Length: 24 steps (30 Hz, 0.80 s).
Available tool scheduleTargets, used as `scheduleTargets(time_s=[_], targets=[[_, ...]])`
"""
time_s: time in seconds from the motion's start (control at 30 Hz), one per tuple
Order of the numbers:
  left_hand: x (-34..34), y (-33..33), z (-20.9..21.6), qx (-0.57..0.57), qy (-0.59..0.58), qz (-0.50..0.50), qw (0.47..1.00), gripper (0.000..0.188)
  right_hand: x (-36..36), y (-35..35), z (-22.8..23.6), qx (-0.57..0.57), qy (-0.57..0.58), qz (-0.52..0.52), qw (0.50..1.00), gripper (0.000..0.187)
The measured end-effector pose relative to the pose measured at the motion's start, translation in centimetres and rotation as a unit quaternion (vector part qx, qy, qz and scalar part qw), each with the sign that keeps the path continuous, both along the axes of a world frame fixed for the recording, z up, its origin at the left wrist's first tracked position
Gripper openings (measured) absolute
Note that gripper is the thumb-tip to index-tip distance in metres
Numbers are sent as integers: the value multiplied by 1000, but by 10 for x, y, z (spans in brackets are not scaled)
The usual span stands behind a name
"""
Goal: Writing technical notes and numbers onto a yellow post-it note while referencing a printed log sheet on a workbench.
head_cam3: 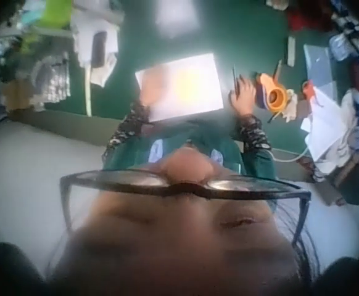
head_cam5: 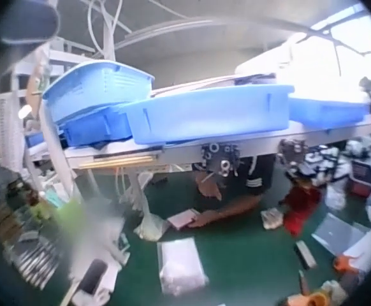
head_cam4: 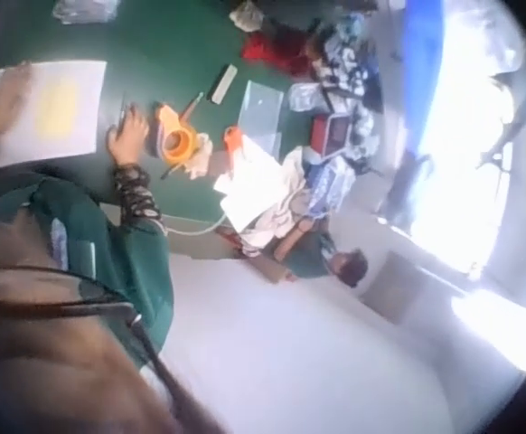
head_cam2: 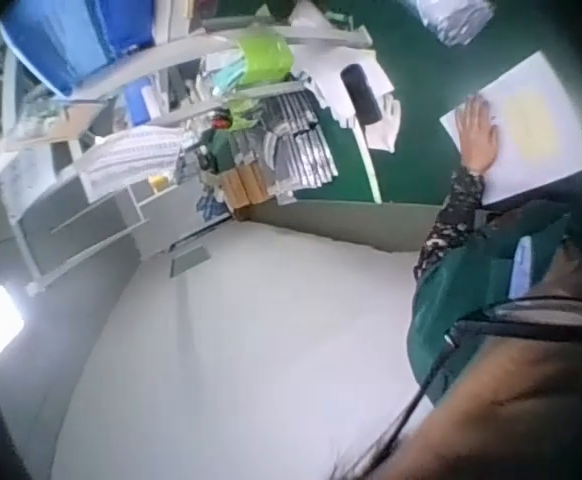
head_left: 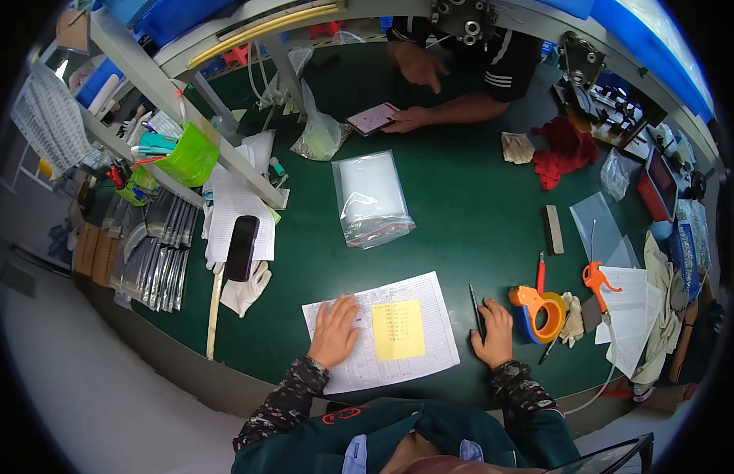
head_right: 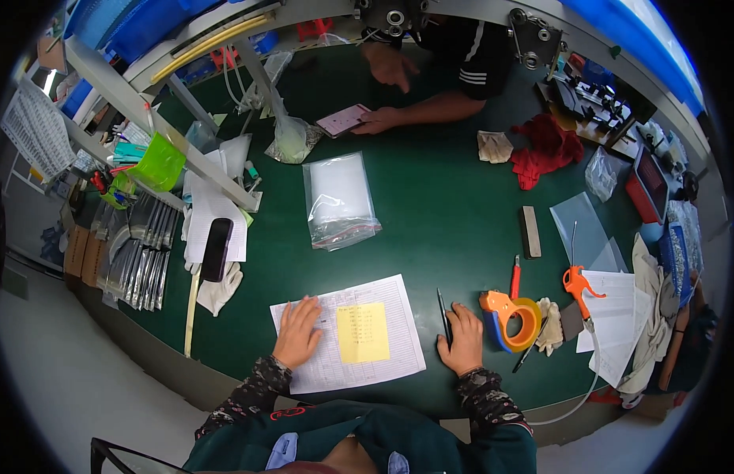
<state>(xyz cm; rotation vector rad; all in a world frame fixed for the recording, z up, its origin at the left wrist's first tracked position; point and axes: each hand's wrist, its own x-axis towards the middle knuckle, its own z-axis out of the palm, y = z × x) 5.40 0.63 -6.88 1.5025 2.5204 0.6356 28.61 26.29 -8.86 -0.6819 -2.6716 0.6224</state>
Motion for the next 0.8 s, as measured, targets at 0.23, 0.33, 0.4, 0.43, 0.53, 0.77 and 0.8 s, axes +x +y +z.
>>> scheduleTargets(time_s=[0.23,0.33,0.4,0.43,0.53,0.77,0.8], targets=[[-129,35,-24,25,57,85,994,43,-8,3,8,-13,-29,10,999,48],[-150,48,-33,39,82,151,984,42,-7,3,10,-26,-33,16,999,48],[-159,54,-39,29,105,185,977,42,-8,4,8,-28,-33,19,999,47],[-158,51,-39,49,88,181,978,43,-8,3,9,-32,-39,16,999,47],[-155,48,-42,71,55,194,977,45,-2,3,9,-39,-42,18,998,47],[-150,50,-41,51,73,186,978,46,3,4,8,-34,-45,25,998,48],[-150,50,-43,53,71,186,979,46,4,4,8,-33,-49,23,998,48]])
